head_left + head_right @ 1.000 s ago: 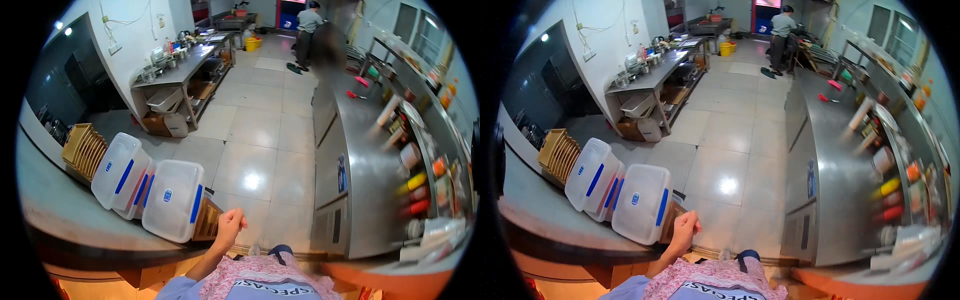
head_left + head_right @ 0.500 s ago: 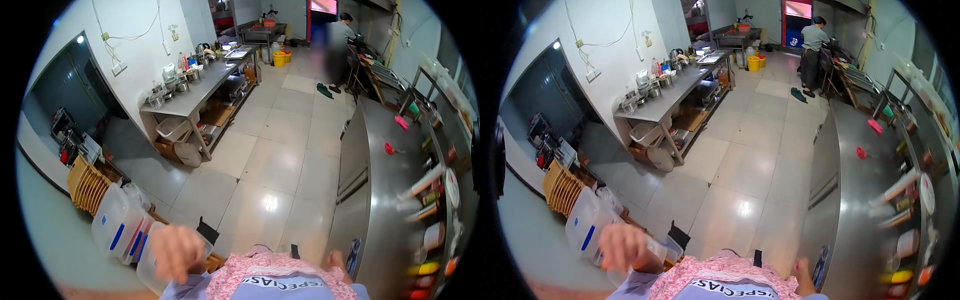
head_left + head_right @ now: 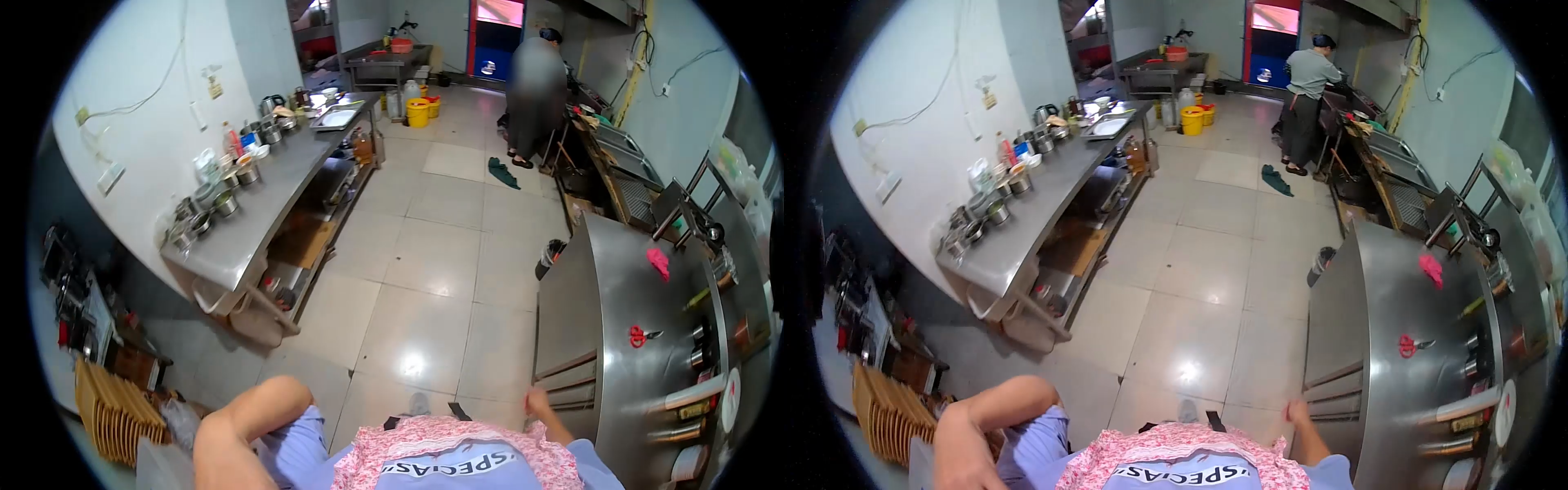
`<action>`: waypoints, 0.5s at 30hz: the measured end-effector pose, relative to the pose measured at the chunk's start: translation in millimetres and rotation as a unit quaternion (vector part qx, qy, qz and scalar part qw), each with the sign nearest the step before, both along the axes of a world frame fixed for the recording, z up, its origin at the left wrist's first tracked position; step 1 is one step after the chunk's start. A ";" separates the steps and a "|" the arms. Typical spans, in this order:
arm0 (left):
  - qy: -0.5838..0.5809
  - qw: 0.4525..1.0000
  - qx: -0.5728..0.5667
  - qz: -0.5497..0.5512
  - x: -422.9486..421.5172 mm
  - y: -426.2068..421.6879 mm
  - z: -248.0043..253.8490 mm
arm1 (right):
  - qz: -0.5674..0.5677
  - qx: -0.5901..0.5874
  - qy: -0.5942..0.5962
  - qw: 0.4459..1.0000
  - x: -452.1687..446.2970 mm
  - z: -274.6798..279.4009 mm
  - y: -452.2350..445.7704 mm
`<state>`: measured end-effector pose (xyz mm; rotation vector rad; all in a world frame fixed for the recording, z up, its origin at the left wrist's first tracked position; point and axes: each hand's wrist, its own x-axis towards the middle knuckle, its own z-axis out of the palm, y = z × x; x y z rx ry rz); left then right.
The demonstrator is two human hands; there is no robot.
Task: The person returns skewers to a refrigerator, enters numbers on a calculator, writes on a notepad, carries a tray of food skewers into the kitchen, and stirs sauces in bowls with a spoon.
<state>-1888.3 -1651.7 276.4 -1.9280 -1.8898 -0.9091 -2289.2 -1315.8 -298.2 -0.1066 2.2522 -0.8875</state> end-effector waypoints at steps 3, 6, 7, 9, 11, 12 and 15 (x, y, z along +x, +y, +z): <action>0.086 0.996 0.016 -0.032 -70.4 -78.2 4.3 | 0.095 0.151 -0.025 0.984 7.7 -50.6 25.5; -0.051 0.991 -0.032 -0.118 -136.2 -147.5 7.8 | 0.134 0.223 -0.040 0.965 -9.4 -90.5 12.4; -0.050 0.987 -0.059 -0.138 -158.2 -172.6 2.9 | 0.143 0.239 -0.047 0.959 -14.5 -100.6 3.8; -0.039 0.985 -0.063 -0.154 -210.0 -219.2 1.8 | 0.150 0.254 -0.054 0.954 -39.8 -128.1 -26.3; -0.046 0.988 -0.042 -0.143 -258.6 -265.1 0.1 | 0.170 0.263 -0.053 0.948 -76.7 -136.2 -70.6; -0.051 0.989 -0.032 -0.135 -279.4 -286.3 -1.4 | 0.179 0.265 -0.046 0.946 -103.7 -140.3 -93.2; -0.071 0.991 -0.026 -0.115 -347.5 -346.9 9.8 | 0.225 0.255 0.014 0.940 -216.0 -145.1 -192.7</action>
